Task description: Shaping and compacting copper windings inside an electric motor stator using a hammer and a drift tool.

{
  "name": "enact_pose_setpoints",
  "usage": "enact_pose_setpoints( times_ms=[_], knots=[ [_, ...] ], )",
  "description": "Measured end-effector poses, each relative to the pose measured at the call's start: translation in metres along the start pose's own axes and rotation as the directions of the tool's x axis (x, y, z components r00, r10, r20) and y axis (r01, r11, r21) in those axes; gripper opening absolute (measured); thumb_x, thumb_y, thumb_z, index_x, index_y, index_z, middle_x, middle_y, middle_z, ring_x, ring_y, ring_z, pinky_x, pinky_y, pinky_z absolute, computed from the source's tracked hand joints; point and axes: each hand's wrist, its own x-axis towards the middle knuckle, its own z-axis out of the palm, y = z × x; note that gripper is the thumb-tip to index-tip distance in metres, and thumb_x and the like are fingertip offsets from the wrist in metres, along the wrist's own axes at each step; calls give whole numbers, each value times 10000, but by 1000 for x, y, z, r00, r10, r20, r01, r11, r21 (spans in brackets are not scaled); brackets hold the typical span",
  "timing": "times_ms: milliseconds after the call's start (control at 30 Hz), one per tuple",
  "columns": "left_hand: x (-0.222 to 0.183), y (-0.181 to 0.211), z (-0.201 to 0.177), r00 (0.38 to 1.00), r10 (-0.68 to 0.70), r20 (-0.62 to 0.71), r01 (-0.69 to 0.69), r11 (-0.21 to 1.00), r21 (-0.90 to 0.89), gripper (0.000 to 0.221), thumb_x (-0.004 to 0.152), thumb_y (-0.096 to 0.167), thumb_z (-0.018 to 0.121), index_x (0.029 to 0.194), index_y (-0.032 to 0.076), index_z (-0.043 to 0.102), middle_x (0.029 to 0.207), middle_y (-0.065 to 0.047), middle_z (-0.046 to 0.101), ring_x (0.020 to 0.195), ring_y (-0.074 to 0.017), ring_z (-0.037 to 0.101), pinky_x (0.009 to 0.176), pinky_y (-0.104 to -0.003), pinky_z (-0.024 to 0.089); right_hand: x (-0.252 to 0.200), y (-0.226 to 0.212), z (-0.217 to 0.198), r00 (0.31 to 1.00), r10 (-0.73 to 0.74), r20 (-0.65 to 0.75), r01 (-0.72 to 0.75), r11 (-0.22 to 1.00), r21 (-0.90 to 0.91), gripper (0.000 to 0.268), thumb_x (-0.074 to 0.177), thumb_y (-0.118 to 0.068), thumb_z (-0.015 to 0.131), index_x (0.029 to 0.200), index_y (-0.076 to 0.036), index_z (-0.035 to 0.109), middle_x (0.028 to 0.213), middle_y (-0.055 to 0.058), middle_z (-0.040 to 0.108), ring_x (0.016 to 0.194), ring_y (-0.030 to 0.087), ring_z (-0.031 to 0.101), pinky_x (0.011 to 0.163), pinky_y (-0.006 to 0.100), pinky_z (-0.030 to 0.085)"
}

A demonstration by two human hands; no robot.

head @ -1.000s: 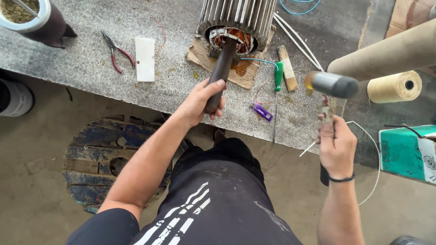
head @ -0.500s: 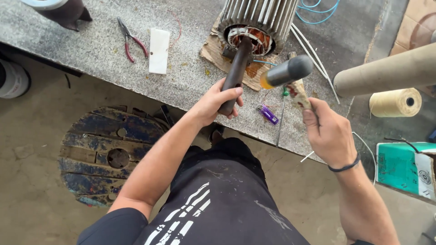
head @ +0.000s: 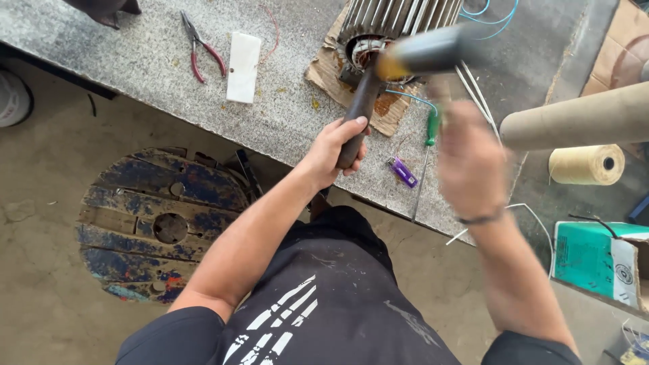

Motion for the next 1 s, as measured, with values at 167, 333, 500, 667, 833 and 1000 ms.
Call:
enact_pose_setpoints(
  times_ms=[167, 333, 500, 667, 833, 1000],
  knots=[
    [23, -16, -2, 996, 81, -36, -81, 996, 23, 378, 877, 404, 646, 880, 65, 477, 590, -96, 596, 364, -162, 510, 276, -287, 329, 3, -17, -1, 985, 0, 171, -31, 984, 177, 314, 1125, -81, 549, 1397, 53, 631, 1270, 270, 720, 1054, 435, 711, 876, 474, 534],
    [6, 7, -1, 999, -31, -45, 33, 998, 49, 374, 901, 390, 622, 1029, 47, 548, 643, -82, 597, 420, -154, 527, 340, -274, 355, 10, -31, 9, 984, 89, 154, -107, 988, 114, 306, 1149, -144, 526, 1394, 30, 583, 911, 189, 690, 707, 374, 639, 646, 475, 491],
    [9, -18, -16, 994, -47, 99, 54, 996, -70, 376, 941, 434, 611, 1015, 65, 603, 641, -62, 605, 436, -140, 541, 388, -275, 376, 2, -14, 2, 942, 80, 325, -117, 989, 94, 322, 1126, -154, 558, 1419, -43, 633, 987, 236, 735, 778, 416, 684, 659, 499, 486],
    [10, -35, -17, 904, 70, 422, 35, 971, -235, 415, 972, 449, 589, 1002, 36, 624, 730, -118, 707, 486, -156, 631, 383, -263, 445, 9, -10, -25, 833, 423, 357, -537, 465, 703, 256, 1208, -254, 430, 1339, -36, 461, 993, 133, 576, 758, 219, 623, 658, 333, 589],
    [19, -32, -23, 920, 10, 391, 43, 991, -128, 466, 909, 494, 578, 997, 44, 662, 761, -86, 679, 541, -165, 634, 471, -275, 485, 4, -21, -43, 786, 507, 353, -610, 552, 568, 278, 1191, -274, 436, 1311, -31, 495, 883, 123, 500, 605, 168, 495, 504, 277, 441],
    [18, -10, -26, 950, -15, 311, 53, 992, -113, 486, 898, 325, 606, 1257, 41, 441, 722, -88, 647, 507, -151, 593, 415, -267, 498, -12, -10, -45, 840, 386, 380, -501, 822, 273, 215, 1181, -70, 476, 1324, 63, 564, 894, 130, 634, 611, 173, 568, 568, 312, 510]
  ],
)
